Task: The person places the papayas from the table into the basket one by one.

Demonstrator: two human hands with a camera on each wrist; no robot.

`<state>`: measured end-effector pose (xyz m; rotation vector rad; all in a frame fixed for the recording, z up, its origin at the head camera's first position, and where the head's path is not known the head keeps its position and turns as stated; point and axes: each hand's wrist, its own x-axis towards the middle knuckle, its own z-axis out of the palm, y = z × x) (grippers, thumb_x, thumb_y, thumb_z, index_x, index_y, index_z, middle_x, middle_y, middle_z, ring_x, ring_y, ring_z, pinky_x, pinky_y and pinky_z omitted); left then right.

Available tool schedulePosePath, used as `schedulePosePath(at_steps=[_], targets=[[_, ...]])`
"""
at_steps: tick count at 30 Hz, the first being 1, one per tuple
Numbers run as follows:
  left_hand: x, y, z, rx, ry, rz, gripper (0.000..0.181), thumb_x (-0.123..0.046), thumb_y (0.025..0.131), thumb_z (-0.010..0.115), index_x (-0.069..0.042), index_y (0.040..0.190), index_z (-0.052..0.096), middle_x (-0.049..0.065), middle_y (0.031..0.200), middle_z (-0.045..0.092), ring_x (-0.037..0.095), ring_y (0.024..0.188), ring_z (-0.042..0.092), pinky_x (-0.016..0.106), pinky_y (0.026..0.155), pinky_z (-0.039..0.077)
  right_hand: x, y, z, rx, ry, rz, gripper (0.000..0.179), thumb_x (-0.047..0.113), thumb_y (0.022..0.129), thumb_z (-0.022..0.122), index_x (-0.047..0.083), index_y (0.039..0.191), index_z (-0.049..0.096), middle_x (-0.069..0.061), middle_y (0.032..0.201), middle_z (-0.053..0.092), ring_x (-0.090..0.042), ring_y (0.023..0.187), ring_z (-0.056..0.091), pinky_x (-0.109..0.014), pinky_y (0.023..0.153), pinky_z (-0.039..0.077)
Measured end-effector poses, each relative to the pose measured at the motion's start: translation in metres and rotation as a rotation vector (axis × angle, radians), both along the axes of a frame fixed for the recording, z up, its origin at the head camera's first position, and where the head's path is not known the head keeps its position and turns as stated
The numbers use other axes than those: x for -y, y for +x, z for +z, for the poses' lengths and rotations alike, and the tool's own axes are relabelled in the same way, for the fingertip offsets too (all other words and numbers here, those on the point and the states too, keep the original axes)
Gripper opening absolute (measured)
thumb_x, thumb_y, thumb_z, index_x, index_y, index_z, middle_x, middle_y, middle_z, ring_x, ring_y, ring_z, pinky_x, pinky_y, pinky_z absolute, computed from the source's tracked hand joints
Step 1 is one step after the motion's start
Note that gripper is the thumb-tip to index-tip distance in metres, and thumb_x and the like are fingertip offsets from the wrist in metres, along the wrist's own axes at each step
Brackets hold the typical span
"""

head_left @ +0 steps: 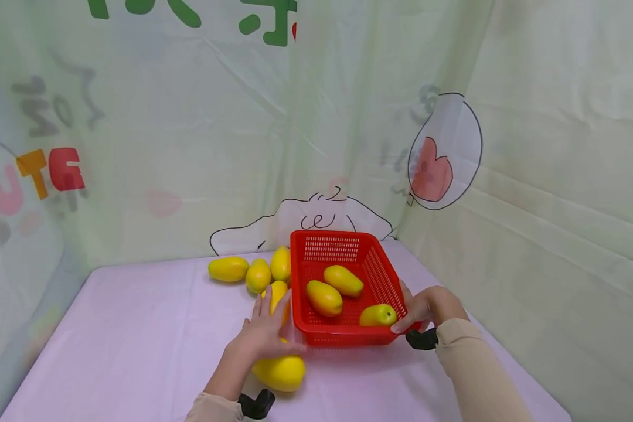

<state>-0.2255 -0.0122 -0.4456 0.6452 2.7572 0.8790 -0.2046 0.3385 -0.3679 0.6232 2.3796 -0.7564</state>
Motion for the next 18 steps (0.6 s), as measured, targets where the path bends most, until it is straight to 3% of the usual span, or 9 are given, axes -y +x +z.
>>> schedulePosePath(at_steps=[5, 8, 13, 18], targets=[[0.011, 0.007, 0.011, 0.101, -0.062, 0.032, 0.115, -0.053, 0.061, 0.081, -0.034, 0.152, 0.013, 0.015, 0.16, -0.007, 0.053, 0.141, 0.004, 0.077, 0.093, 0.029, 0.004, 0.002, 0.002, -0.009, 0.0, -0.015, 0.13, 0.043, 0.062, 0.086, 0.012, 0.151, -0.004, -0.025, 0.111, 0.054, -0.043, 0.109, 0.042, -0.043, 0.074, 0.058], [0.018, 0.012, 0.017, 0.165, -0.112, 0.043, 0.118, -0.053, 0.06, 0.082, -0.031, 0.152, 0.012, 0.018, 0.159, -0.003, 0.06, 0.135, 0.014, 0.074, 0.09, 0.035, 0.005, 0.0, 0.002, -0.001, 0.024, 0.017, 0.127, 0.044, 0.064, 0.084, 0.011, 0.151, -0.002, -0.023, 0.109, 0.055, -0.041, 0.109, 0.043, -0.042, 0.074, 0.057], [0.03, 0.014, 0.021, 0.217, -0.184, 0.041, 0.121, -0.056, 0.061, 0.081, -0.022, 0.153, 0.011, 0.025, 0.157, 0.006, 0.05, 0.124, 0.042, 0.066, 0.094, 0.039, 0.006, -0.001, 0.004, 0.009, 0.023, 0.055, 0.127, 0.045, 0.067, 0.082, 0.011, 0.151, -0.007, -0.022, 0.109, 0.054, -0.039, 0.108, 0.043, -0.042, 0.078, 0.057], [0.04, 0.009, 0.025, 0.227, -0.234, 0.024, 0.119, -0.058, 0.061, 0.081, -0.015, 0.152, 0.018, 0.028, 0.154, 0.017, 0.047, 0.127, 0.042, 0.065, 0.097, 0.038, 0.005, 0.005, 0.002, 0.004, 0.019, -0.02, 0.122, 0.044, 0.063, 0.085, 0.003, 0.149, 0.008, -0.023, 0.11, 0.055, -0.04, 0.108, 0.043, -0.041, 0.075, 0.057]])
